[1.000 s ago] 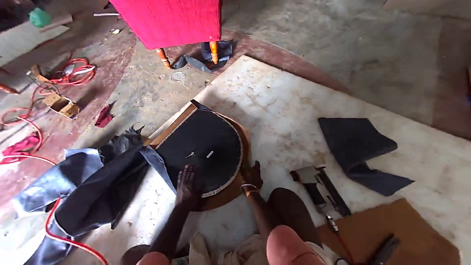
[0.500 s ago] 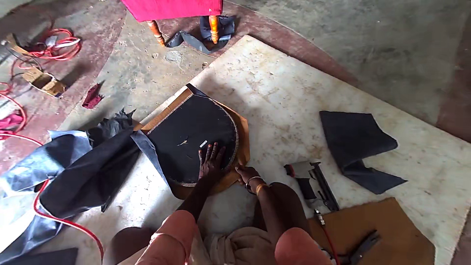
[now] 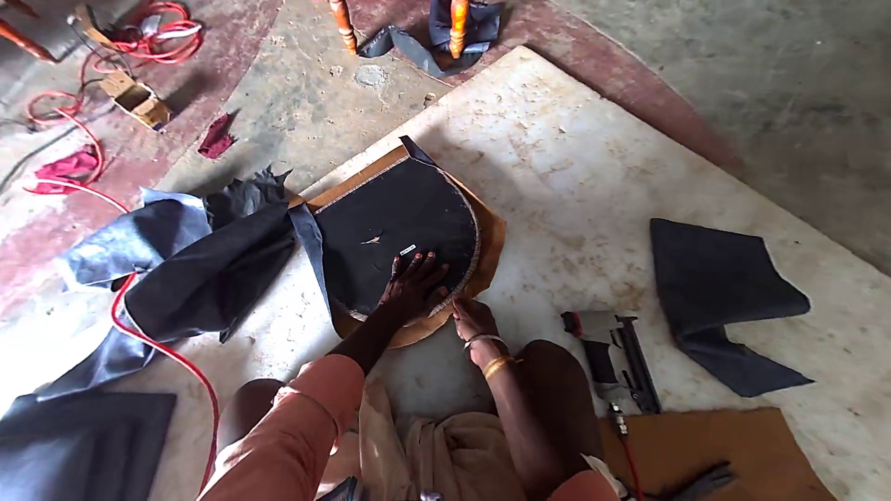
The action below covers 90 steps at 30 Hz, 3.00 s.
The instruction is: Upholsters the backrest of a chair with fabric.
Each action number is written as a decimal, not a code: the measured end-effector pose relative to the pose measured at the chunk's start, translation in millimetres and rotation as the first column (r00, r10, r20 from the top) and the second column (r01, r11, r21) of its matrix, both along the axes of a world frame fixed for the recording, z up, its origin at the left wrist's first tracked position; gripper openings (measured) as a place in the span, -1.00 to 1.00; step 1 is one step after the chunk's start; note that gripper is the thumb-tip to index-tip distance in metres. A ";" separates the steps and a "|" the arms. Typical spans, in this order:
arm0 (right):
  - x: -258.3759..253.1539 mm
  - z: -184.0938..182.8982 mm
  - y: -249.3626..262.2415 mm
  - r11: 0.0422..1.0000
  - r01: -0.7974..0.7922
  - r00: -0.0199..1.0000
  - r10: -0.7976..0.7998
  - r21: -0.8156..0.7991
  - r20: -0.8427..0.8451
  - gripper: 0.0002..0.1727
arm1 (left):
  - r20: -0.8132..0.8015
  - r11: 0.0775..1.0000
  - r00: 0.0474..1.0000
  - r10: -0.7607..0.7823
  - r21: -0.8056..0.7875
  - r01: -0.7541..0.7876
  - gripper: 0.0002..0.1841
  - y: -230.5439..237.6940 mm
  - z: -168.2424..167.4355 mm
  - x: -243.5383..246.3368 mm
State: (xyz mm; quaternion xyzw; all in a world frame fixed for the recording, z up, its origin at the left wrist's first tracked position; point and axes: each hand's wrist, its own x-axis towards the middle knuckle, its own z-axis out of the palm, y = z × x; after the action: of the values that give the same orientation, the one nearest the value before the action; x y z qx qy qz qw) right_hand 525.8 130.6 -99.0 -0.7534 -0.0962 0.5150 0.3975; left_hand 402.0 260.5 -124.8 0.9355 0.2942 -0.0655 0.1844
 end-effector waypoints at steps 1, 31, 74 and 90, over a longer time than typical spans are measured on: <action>-2.2 5.4 9.5 1.000 -0.006 1.000 0.006 -0.012 -0.015 -0.54 | -0.003 0.999 1.000 -0.007 -0.054 0.007 -0.35 0.8 0.5 -3.1; 167.3 -58.4 -177.8 0.889 0.075 0.527 0.349 -0.451 0.775 -0.07 | 0.148 0.961 0.959 0.241 -0.175 -0.215 -0.57 -31.8 -19.8 -7.4; -2.2 -0.8 -8.3 0.855 -0.412 0.627 0.516 -0.314 0.583 -0.65 | 0.265 0.930 0.896 0.356 -0.193 -0.312 -0.57 -9.4 -42.6 11.8; 47.9 -35.5 -29.9 0.966 -0.094 0.431 0.258 -0.242 0.865 -0.17 | 0.049 0.936 0.953 0.300 0.179 -0.304 -0.60 -68.0 -29.7 -134.7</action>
State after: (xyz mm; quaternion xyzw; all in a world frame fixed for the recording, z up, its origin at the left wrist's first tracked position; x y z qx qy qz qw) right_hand 573.7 100.7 -134.5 -0.9250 -0.3272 0.0887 0.1715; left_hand 267.2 192.5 -154.5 0.8929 0.4371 0.0010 0.1080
